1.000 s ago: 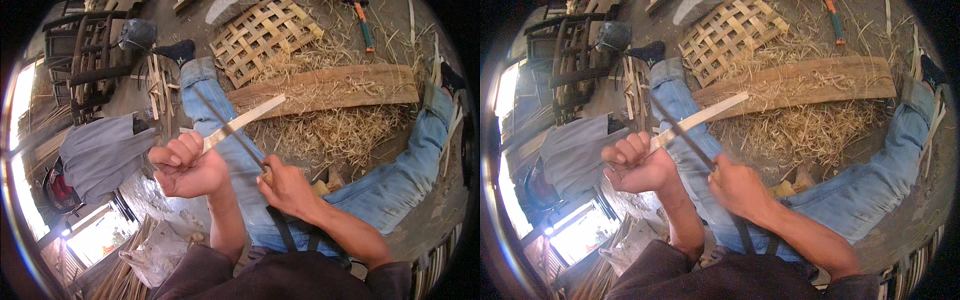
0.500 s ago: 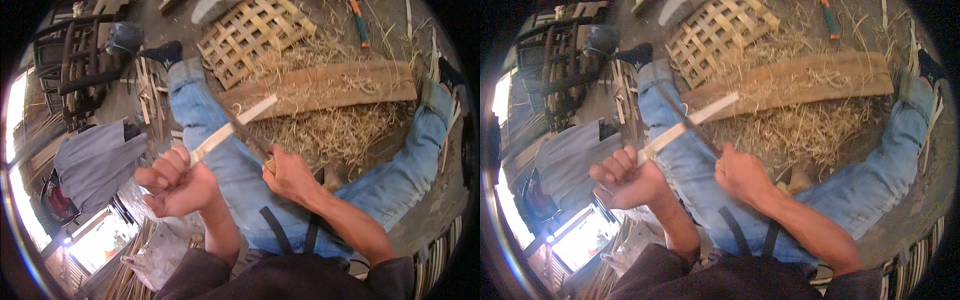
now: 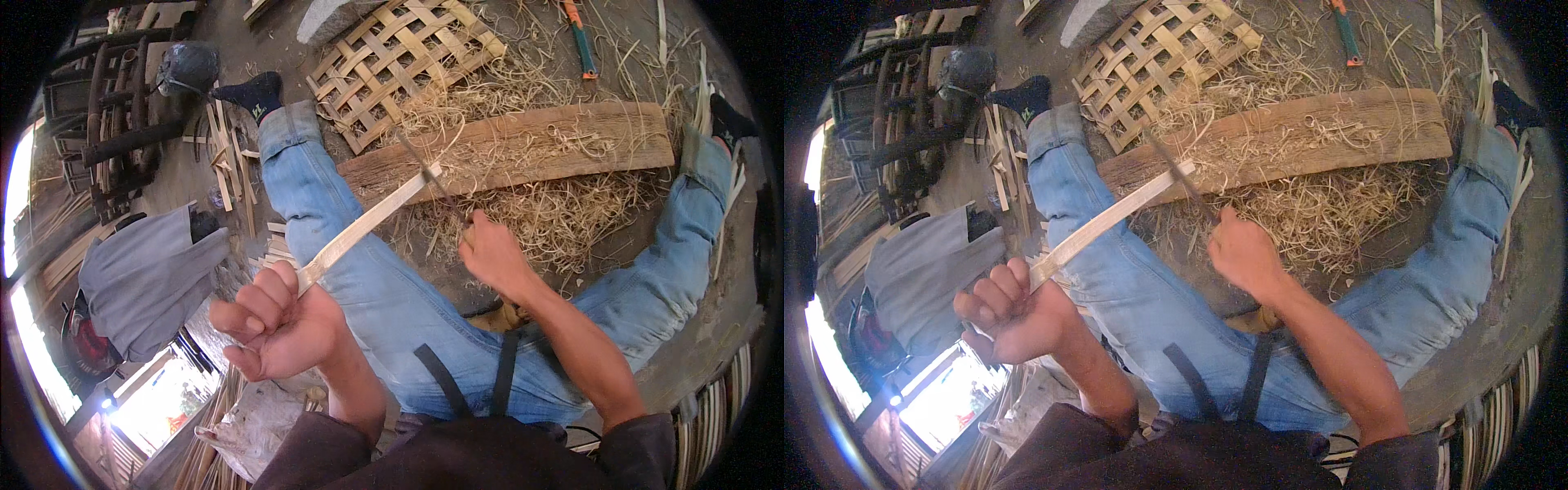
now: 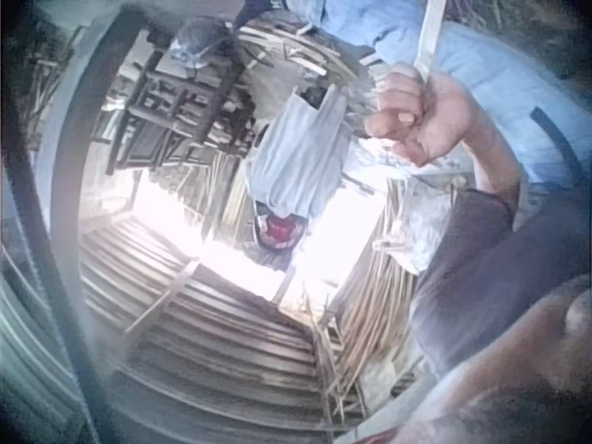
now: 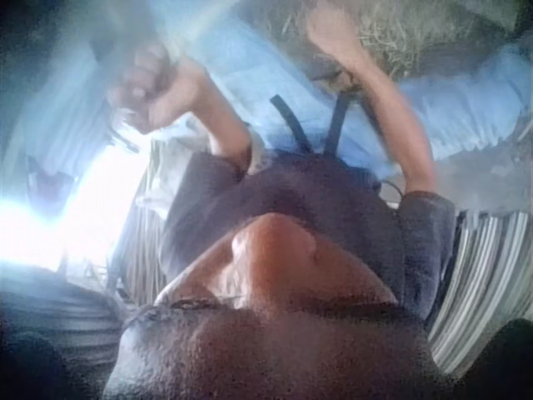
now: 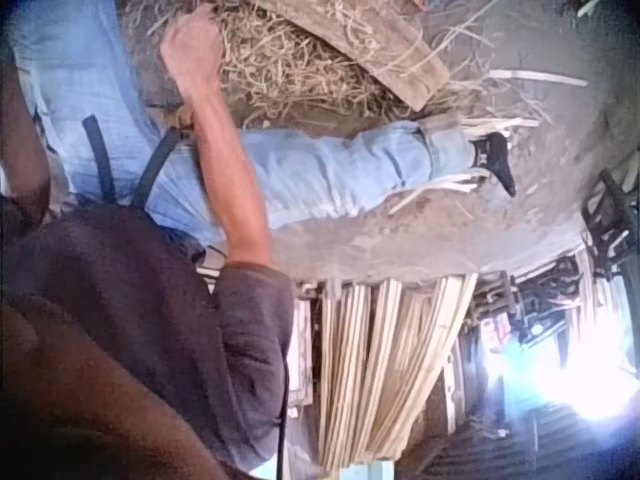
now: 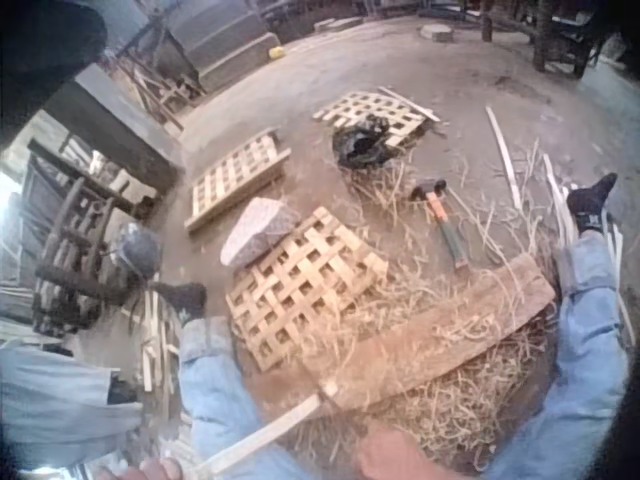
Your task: The person sits on the floor and uses a curved knife to shave thin strips from a narrow wooden stick. They repeatedly draw the blade along the stick to remove shavings, occasionally pausing to inspect the edges and adjust their grip.
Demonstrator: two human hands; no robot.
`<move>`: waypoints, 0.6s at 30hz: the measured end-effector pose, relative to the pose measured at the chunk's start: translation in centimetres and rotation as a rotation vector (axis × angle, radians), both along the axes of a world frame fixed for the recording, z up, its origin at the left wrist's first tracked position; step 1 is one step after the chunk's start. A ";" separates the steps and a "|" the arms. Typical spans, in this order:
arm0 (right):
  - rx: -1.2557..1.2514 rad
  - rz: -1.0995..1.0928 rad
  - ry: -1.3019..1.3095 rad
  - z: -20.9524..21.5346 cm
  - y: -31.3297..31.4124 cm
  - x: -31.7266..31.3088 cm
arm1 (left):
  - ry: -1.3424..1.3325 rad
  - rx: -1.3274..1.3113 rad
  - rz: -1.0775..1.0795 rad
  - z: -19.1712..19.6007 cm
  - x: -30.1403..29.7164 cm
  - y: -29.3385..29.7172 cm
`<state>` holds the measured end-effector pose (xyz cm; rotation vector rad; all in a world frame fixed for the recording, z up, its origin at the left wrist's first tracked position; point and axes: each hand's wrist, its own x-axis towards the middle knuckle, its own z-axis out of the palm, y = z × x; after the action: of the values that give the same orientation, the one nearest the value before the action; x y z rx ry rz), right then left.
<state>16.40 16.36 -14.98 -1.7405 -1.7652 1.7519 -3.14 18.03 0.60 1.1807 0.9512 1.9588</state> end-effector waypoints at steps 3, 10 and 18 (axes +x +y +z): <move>0.187 0.127 0.098 2.2 -0.2 0.5 | -0.010 0.013 0.001 -0.3 0.1 0.3; 0.107 0.013 0.082 -0.5 -0.7 1.0 | -0.007 -0.011 0.020 -0.2 -0.3 -0.4; 0.138 -0.084 -0.053 -2.2 -0.5 2.4 | -0.119 0.124 0.141 3.0 -1.1 -0.7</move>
<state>18.78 15.84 -17.21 -1.7920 -1.7599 1.5266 -4.25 17.36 3.61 1.0752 0.8829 2.2017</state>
